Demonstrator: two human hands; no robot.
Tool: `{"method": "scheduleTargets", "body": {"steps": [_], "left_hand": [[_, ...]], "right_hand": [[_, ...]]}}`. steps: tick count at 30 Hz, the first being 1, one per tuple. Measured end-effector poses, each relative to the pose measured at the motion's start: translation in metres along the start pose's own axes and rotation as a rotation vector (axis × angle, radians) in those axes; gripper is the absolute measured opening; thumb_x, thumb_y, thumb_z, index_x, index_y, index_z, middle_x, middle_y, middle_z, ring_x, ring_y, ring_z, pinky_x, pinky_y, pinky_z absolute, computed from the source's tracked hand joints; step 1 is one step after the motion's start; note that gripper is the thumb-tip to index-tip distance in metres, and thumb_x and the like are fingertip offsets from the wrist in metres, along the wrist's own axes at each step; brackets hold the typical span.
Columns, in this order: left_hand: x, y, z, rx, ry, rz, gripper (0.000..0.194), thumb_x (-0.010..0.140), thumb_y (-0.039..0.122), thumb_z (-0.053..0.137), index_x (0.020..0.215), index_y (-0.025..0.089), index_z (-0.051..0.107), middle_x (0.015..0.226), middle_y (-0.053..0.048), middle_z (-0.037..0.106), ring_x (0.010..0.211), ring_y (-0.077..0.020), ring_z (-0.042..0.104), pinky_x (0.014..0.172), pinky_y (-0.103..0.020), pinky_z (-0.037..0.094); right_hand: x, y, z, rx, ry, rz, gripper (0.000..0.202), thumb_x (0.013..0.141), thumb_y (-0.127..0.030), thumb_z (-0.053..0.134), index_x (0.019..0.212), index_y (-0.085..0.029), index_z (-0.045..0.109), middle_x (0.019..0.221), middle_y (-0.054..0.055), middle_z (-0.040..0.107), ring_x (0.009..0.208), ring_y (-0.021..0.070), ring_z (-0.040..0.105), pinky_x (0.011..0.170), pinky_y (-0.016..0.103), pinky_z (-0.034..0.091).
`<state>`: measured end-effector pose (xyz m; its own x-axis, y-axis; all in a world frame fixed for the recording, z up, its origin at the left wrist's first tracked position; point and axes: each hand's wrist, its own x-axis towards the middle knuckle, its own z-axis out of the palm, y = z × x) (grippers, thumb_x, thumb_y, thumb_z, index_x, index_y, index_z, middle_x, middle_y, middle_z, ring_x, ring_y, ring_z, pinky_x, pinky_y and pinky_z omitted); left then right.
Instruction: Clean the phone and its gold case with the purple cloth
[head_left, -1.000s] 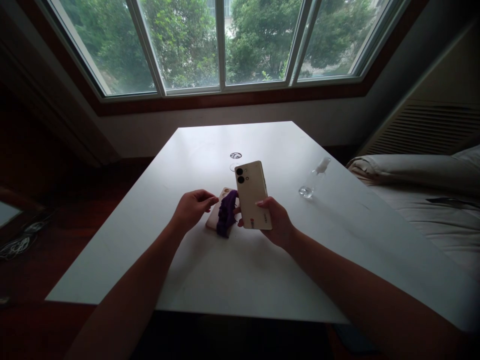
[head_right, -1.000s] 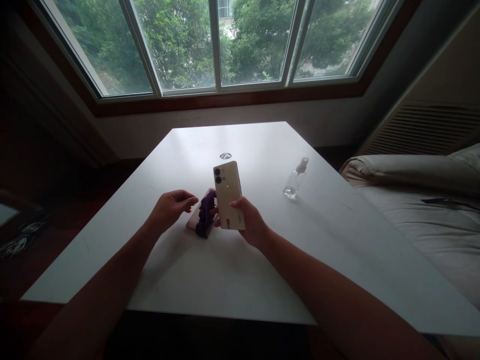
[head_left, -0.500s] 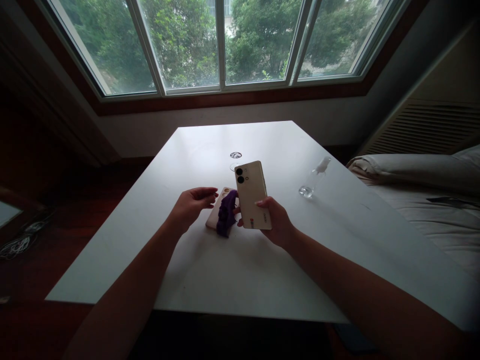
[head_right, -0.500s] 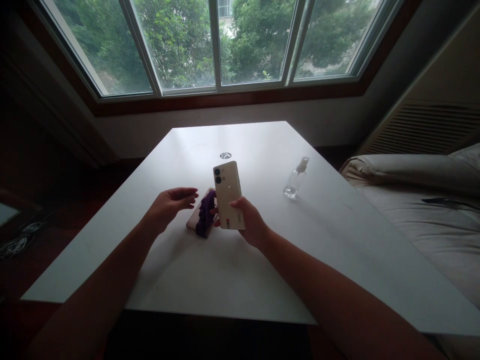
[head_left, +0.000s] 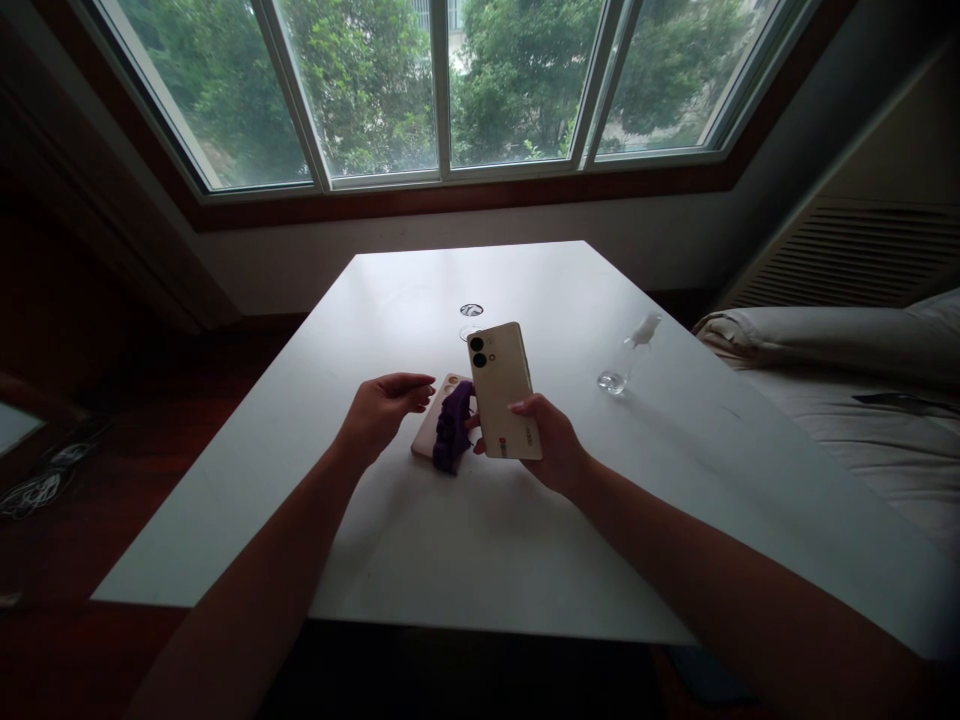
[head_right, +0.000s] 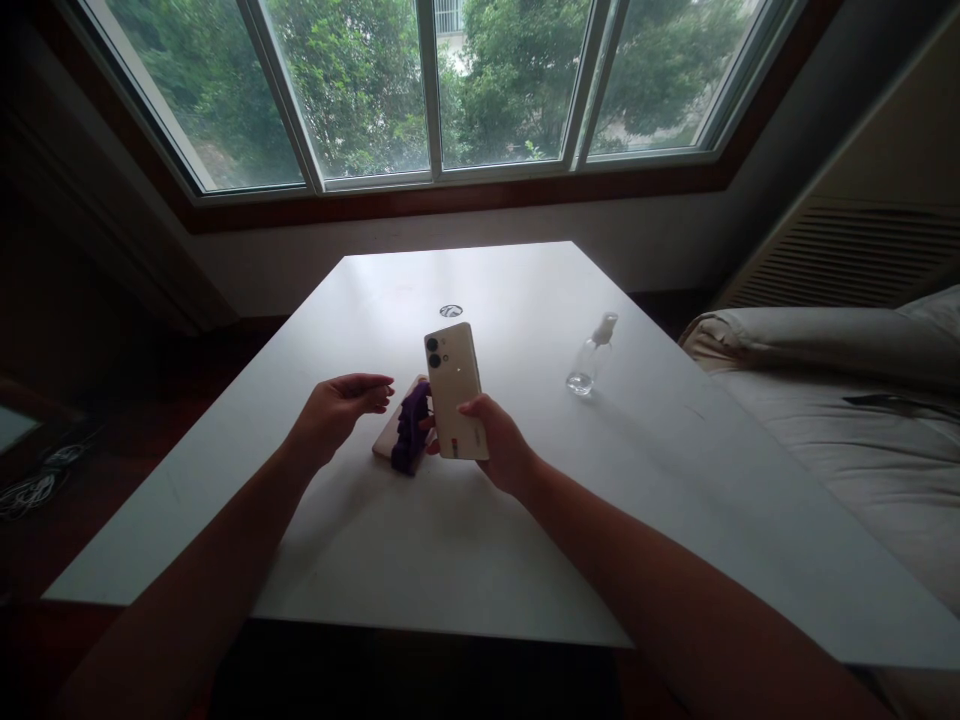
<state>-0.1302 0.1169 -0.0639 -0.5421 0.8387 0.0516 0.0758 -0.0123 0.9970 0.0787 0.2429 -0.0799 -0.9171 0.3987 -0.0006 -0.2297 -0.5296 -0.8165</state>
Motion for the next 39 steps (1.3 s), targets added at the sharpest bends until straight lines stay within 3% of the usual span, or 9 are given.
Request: {"method": "scheduleTargets", "body": {"steps": [6, 12, 16, 20, 27, 32, 39], "left_hand": [[-0.0002, -0.0012, 0.0007, 0.028, 0.043, 0.045, 0.034, 0.076, 0.043, 0.082, 0.095, 0.014, 0.077, 0.09, -0.01, 0.077, 0.078, -0.0199, 0.069, 0.075, -0.037, 0.057], [0.0, -0.0006, -0.0004, 0.145, 0.055, 0.125, 0.03, 0.078, 0.045, 0.08, 0.09, 0.018, 0.077, 0.105, -0.009, 0.074, 0.088, -0.0198, 0.065, 0.068, -0.03, 0.055], [0.0003, -0.001, -0.001, 0.163, 0.051, 0.073, 0.033, 0.078, 0.049, 0.079, 0.092, 0.019, 0.078, 0.095, -0.007, 0.075, 0.072, -0.0157, 0.06, 0.058, -0.028, 0.048], [0.0003, -0.0005, -0.0002, 0.146, 0.051, 0.063, 0.035, 0.078, 0.048, 0.079, 0.093, 0.017, 0.077, 0.087, -0.006, 0.074, 0.066, -0.0144, 0.058, 0.059, -0.03, 0.051], [-0.0002, 0.0018, 0.0003, 0.074, 0.078, 0.058, 0.035, 0.077, 0.044, 0.081, 0.096, 0.014, 0.076, 0.094, -0.009, 0.075, 0.07, -0.0159, 0.062, 0.063, -0.032, 0.052], [-0.0019, 0.0057, 0.001, 0.067, 0.08, 0.02, 0.05, 0.076, 0.044, 0.083, 0.116, 0.015, 0.074, 0.095, -0.009, 0.076, 0.072, -0.0163, 0.063, 0.069, -0.034, 0.054], [0.0008, 0.0019, -0.0012, 0.059, 0.105, -0.024, 0.043, 0.074, 0.049, 0.084, 0.097, 0.014, 0.077, 0.089, -0.01, 0.075, 0.071, -0.0171, 0.064, 0.065, -0.033, 0.055]], "right_hand": [[0.0006, 0.0005, 0.0008, 0.001, 0.004, -0.003, 0.058, 0.08, -0.035, 0.059, 0.135, -0.017, 0.056, 0.103, 0.013, 0.075, 0.086, 0.0299, 0.072, 0.069, 0.043, 0.06], [0.0017, 0.0008, 0.0026, 0.029, 0.012, -0.02, 0.055, 0.08, -0.032, 0.058, 0.134, -0.018, 0.057, 0.109, 0.012, 0.072, 0.09, 0.0297, 0.072, 0.069, 0.043, 0.061], [0.0018, 0.0007, 0.0025, 0.047, 0.016, -0.01, 0.054, 0.08, -0.031, 0.057, 0.133, -0.018, 0.057, 0.107, 0.011, 0.072, 0.09, 0.0296, 0.072, 0.07, 0.043, 0.061], [0.0017, 0.0008, 0.0022, 0.047, 0.01, -0.016, 0.053, 0.08, -0.031, 0.058, 0.132, -0.018, 0.057, 0.108, 0.011, 0.072, 0.091, 0.0297, 0.072, 0.069, 0.043, 0.061], [0.0012, 0.0013, 0.0016, 0.026, 0.016, -0.017, 0.055, 0.08, -0.032, 0.058, 0.133, -0.017, 0.058, 0.106, 0.012, 0.072, 0.091, 0.0304, 0.071, 0.067, 0.043, 0.061], [0.0007, 0.0023, -0.0007, 0.0, 0.009, -0.008, 0.055, 0.081, -0.034, 0.06, 0.134, -0.018, 0.056, 0.108, 0.013, 0.072, 0.091, 0.0304, 0.071, 0.068, 0.043, 0.061], [0.0001, 0.0017, 0.001, 0.013, -0.003, -0.015, 0.054, 0.081, -0.033, 0.057, 0.134, -0.018, 0.056, 0.112, 0.013, 0.071, 0.093, 0.0302, 0.071, 0.067, 0.042, 0.061]]}}
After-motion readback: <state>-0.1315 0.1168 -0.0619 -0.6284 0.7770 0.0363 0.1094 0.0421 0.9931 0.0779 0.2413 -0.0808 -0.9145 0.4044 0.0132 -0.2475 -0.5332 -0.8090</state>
